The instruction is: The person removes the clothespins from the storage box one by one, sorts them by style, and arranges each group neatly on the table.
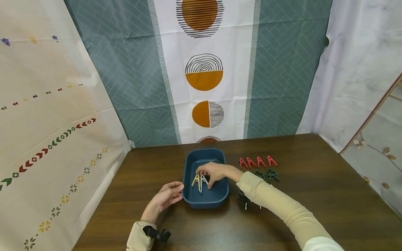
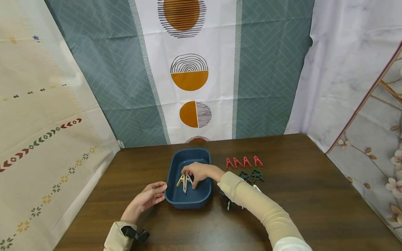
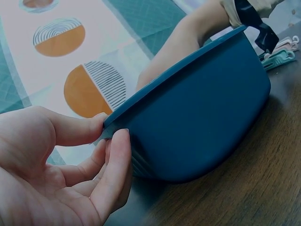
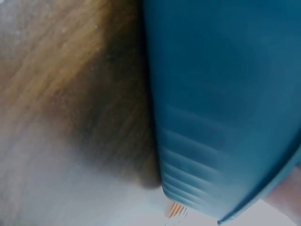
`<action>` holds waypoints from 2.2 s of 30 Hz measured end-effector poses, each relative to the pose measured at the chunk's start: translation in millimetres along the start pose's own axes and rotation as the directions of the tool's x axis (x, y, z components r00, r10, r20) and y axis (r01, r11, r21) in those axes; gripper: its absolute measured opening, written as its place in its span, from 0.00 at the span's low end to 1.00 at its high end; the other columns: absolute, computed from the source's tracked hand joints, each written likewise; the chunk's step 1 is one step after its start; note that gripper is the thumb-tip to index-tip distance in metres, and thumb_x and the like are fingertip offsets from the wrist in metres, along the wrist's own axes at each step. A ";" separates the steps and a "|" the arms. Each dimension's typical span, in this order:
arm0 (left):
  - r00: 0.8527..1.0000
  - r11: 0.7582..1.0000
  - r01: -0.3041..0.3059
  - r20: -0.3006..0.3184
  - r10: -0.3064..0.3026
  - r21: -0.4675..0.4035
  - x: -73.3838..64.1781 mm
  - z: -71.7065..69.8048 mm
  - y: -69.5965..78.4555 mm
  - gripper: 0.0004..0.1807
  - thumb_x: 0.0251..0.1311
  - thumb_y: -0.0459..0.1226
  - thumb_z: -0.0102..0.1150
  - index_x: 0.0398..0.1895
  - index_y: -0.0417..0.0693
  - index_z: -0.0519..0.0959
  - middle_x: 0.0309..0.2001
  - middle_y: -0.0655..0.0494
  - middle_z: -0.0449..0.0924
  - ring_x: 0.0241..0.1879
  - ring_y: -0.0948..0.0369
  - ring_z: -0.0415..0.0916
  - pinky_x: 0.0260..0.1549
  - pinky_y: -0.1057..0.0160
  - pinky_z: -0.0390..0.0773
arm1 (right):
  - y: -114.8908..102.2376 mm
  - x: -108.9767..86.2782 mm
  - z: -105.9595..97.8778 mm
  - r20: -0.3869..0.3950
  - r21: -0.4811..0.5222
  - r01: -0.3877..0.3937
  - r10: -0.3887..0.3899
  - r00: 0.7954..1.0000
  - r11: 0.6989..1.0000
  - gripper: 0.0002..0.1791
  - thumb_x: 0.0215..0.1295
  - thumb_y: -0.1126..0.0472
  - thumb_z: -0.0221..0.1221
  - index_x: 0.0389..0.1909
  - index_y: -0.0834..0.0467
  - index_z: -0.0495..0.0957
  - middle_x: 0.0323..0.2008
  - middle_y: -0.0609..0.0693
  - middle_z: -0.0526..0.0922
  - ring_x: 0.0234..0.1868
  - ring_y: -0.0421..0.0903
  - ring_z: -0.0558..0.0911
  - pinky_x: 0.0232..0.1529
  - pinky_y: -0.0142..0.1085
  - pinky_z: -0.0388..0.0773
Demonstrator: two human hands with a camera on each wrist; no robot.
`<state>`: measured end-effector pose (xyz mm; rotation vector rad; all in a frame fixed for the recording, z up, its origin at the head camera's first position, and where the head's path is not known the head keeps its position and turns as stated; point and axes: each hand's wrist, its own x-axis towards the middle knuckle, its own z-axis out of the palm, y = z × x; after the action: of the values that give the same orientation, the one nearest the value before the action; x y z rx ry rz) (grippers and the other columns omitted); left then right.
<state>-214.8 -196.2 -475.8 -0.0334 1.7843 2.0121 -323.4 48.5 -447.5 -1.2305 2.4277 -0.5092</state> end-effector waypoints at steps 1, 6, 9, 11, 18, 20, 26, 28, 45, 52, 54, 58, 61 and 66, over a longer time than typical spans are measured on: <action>1.000 1.000 0.000 0.001 0.000 0.000 -0.1 0.1 0.2 0.13 0.68 0.36 0.54 0.51 0.39 0.69 0.29 0.61 0.78 0.28 0.69 0.78 0.35 0.72 0.82 | 0.2 -0.8 -1.3 -0.004 0.009 0.002 -0.002 1.000 1.000 0.40 0.47 0.60 0.75 0.63 0.54 0.70 0.55 0.50 0.79 0.53 0.45 0.78 0.54 0.35 0.77; 1.000 1.000 -0.003 0.003 0.003 0.002 -0.8 0.3 0.7 0.14 0.68 0.37 0.54 0.51 0.39 0.69 0.30 0.60 0.78 0.28 0.69 0.78 0.36 0.71 0.82 | 2.6 -6.4 -7.1 -0.031 0.069 0.001 0.001 1.000 0.998 0.38 0.48 0.60 0.74 0.63 0.55 0.70 0.56 0.52 0.78 0.57 0.47 0.78 0.59 0.38 0.76; 1.000 1.000 -0.002 -0.002 0.002 0.003 -0.1 0.2 0.3 0.13 0.68 0.37 0.54 0.50 0.40 0.69 0.30 0.60 0.77 0.28 0.69 0.78 0.36 0.71 0.82 | 5.1 -11.1 -8.6 -0.057 0.116 0.011 -0.004 0.998 0.993 0.38 0.48 0.60 0.74 0.62 0.57 0.71 0.58 0.53 0.77 0.59 0.49 0.78 0.60 0.39 0.76; 1.000 1.000 0.000 -0.006 0.000 0.002 0.4 0.1 -0.3 0.11 0.68 0.37 0.54 0.49 0.41 0.70 0.30 0.61 0.77 0.28 0.69 0.78 0.35 0.71 0.82 | 6.9 -14.7 -8.8 -0.075 0.147 0.021 -0.010 0.997 0.989 0.38 0.48 0.60 0.74 0.62 0.58 0.71 0.60 0.53 0.76 0.60 0.49 0.77 0.60 0.38 0.75; 1.000 1.000 -0.001 -0.008 0.001 0.003 0.4 -0.4 -1.4 0.10 0.68 0.37 0.54 0.48 0.43 0.70 0.30 0.61 0.78 0.29 0.69 0.79 0.36 0.72 0.82 | 6.7 -28.3 -10.8 -0.141 0.221 0.087 -0.056 0.988 0.971 0.38 0.49 0.62 0.74 0.62 0.60 0.71 0.61 0.55 0.75 0.61 0.51 0.76 0.60 0.37 0.75; 1.000 1.000 -0.002 -0.004 0.002 0.002 -0.1 -0.2 -1.1 0.10 0.68 0.37 0.54 0.48 0.43 0.70 0.30 0.61 0.78 0.29 0.69 0.79 0.36 0.72 0.82 | 6.1 -31.6 -11.6 -0.152 0.228 0.097 -0.063 0.986 0.969 0.37 0.49 0.61 0.73 0.62 0.61 0.71 0.61 0.55 0.75 0.60 0.51 0.76 0.61 0.37 0.75; 1.000 1.000 -0.005 0.008 0.005 -0.006 -1.4 0.0 0.4 0.11 0.68 0.36 0.54 0.50 0.42 0.69 0.30 0.61 0.78 0.29 0.69 0.79 0.36 0.72 0.82 | 5.0 -39.7 -12.1 -0.178 0.250 0.115 -0.071 0.981 0.961 0.38 0.50 0.58 0.73 0.62 0.61 0.71 0.61 0.55 0.75 0.60 0.51 0.77 0.61 0.39 0.74; 1.000 1.000 -0.004 0.008 0.004 -0.010 -1.4 0.1 0.6 0.12 0.68 0.37 0.54 0.50 0.41 0.69 0.30 0.61 0.78 0.29 0.69 0.79 0.36 0.71 0.82 | 5.4 -42.1 -11.8 -0.191 0.264 0.127 -0.077 0.979 0.956 0.37 0.50 0.58 0.73 0.62 0.62 0.71 0.60 0.56 0.76 0.59 0.51 0.77 0.61 0.41 0.74; 1.000 1.000 -0.002 0.027 0.003 -0.024 -1.4 -0.8 -0.5 0.10 0.68 0.36 0.54 0.48 0.43 0.70 0.29 0.61 0.79 0.30 0.69 0.79 0.38 0.71 0.82 | 22.7 -73.8 -11.1 -0.254 0.432 0.189 -0.082 0.964 0.882 0.37 0.55 0.57 0.70 0.64 0.64 0.68 0.64 0.61 0.72 0.62 0.54 0.74 0.64 0.43 0.71; 0.999 1.000 -0.010 0.037 0.010 -0.024 1.1 -2.5 -0.6 0.10 0.68 0.35 0.53 0.49 0.42 0.69 0.29 0.61 0.80 0.29 0.69 0.79 0.38 0.70 0.82 | 31.9 -90.7 -11.1 -0.288 0.466 0.208 -0.075 0.955 0.860 0.36 0.56 0.58 0.69 0.65 0.63 0.68 0.64 0.65 0.70 0.64 0.56 0.72 0.64 0.42 0.71; 0.999 0.999 -0.016 0.044 0.017 -0.030 1.5 -2.6 0.1 0.11 0.68 0.34 0.53 0.50 0.41 0.68 0.29 0.61 0.79 0.29 0.69 0.79 0.37 0.71 0.82 | 33.4 -94.5 -11.2 -0.297 0.478 0.215 -0.073 0.952 0.852 0.36 0.55 0.59 0.69 0.65 0.63 0.67 0.64 0.66 0.70 0.64 0.57 0.72 0.64 0.44 0.71; 0.998 0.998 -0.028 0.060 0.031 -0.047 1.0 -1.7 2.3 0.11 0.68 0.32 0.52 0.51 0.39 0.67 0.29 0.60 0.79 0.29 0.69 0.79 0.36 0.72 0.82 | 35.4 -103.3 -12.8 -0.305 0.491 0.214 -0.064 0.950 0.844 0.37 0.55 0.60 0.69 0.65 0.64 0.67 0.64 0.67 0.69 0.64 0.58 0.72 0.64 0.45 0.70; 0.997 0.998 -0.031 0.064 0.034 -0.057 0.8 -0.9 2.5 0.11 0.68 0.32 0.52 0.51 0.39 0.67 0.30 0.60 0.79 0.29 0.69 0.79 0.35 0.73 0.81 | 38.0 -110.8 -13.3 -0.312 0.482 0.207 -0.054 0.949 0.851 0.37 0.55 0.59 0.69 0.65 0.65 0.67 0.64 0.67 0.69 0.64 0.59 0.72 0.64 0.44 0.70; 0.997 0.998 -0.033 0.064 0.037 -0.060 1.4 -1.1 1.4 0.11 0.68 0.32 0.52 0.51 0.39 0.68 0.30 0.60 0.79 0.29 0.69 0.78 0.35 0.73 0.81 | 43.6 -122.8 -13.2 -0.333 0.482 0.217 -0.052 0.942 0.849 0.36 0.56 0.61 0.69 0.65 0.66 0.67 0.64 0.67 0.70 0.63 0.59 0.72 0.63 0.43 0.71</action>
<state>-216.9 -196.9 -475.0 0.0450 1.6963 2.0662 -292.0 175.3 -436.9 -1.1473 2.2104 -1.3871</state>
